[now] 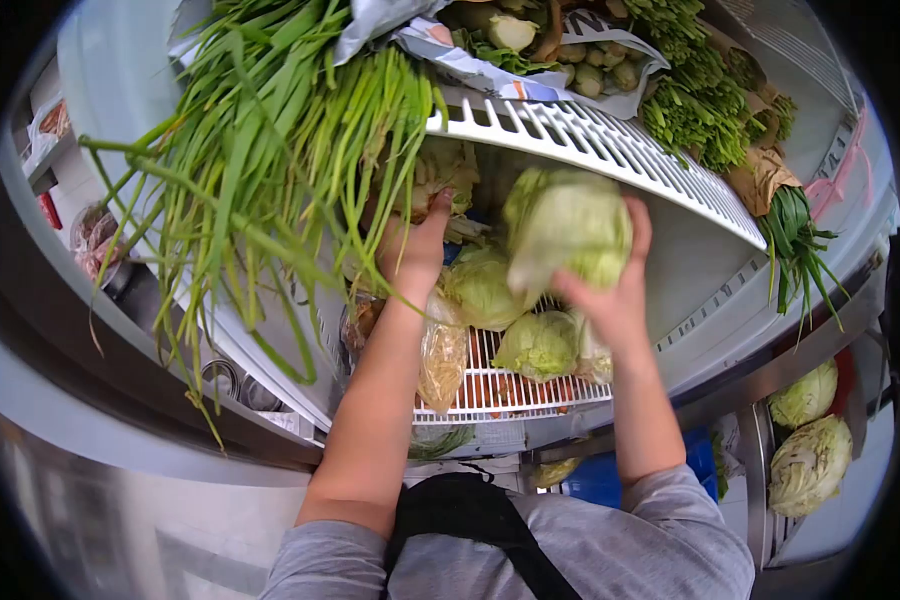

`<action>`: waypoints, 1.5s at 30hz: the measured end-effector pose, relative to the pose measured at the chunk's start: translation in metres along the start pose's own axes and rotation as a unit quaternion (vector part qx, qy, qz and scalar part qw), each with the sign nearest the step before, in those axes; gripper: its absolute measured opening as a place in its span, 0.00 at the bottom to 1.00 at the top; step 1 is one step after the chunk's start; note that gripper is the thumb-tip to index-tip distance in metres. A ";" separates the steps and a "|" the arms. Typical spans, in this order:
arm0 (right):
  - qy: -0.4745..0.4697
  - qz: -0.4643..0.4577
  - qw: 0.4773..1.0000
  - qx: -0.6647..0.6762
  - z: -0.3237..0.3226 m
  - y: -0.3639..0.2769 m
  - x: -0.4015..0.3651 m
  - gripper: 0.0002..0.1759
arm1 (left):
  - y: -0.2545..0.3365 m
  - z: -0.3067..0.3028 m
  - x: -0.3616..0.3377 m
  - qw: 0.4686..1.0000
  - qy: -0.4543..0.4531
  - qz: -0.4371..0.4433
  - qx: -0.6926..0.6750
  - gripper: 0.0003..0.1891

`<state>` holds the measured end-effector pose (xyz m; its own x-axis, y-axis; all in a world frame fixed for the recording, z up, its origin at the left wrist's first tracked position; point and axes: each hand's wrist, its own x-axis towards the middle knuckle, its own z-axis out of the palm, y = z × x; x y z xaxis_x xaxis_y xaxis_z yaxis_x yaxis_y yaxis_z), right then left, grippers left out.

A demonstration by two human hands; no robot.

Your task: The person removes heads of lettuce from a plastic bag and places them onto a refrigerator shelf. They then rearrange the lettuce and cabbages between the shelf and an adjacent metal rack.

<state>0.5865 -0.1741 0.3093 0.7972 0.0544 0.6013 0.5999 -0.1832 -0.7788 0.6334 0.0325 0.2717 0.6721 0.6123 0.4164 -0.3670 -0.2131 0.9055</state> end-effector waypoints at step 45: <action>-0.368 0.124 0.802 -0.454 -0.008 0.080 0.074 0.35 | -0.040 0.012 0.011 0.987 0.037 0.133 0.076 0.44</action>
<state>0.6930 -0.1926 0.2923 0.9086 0.4098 -0.0810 0.3869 -0.8987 -0.2064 0.6637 0.0385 0.2407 0.5144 0.5711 0.6398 -0.4195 -0.4831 0.7685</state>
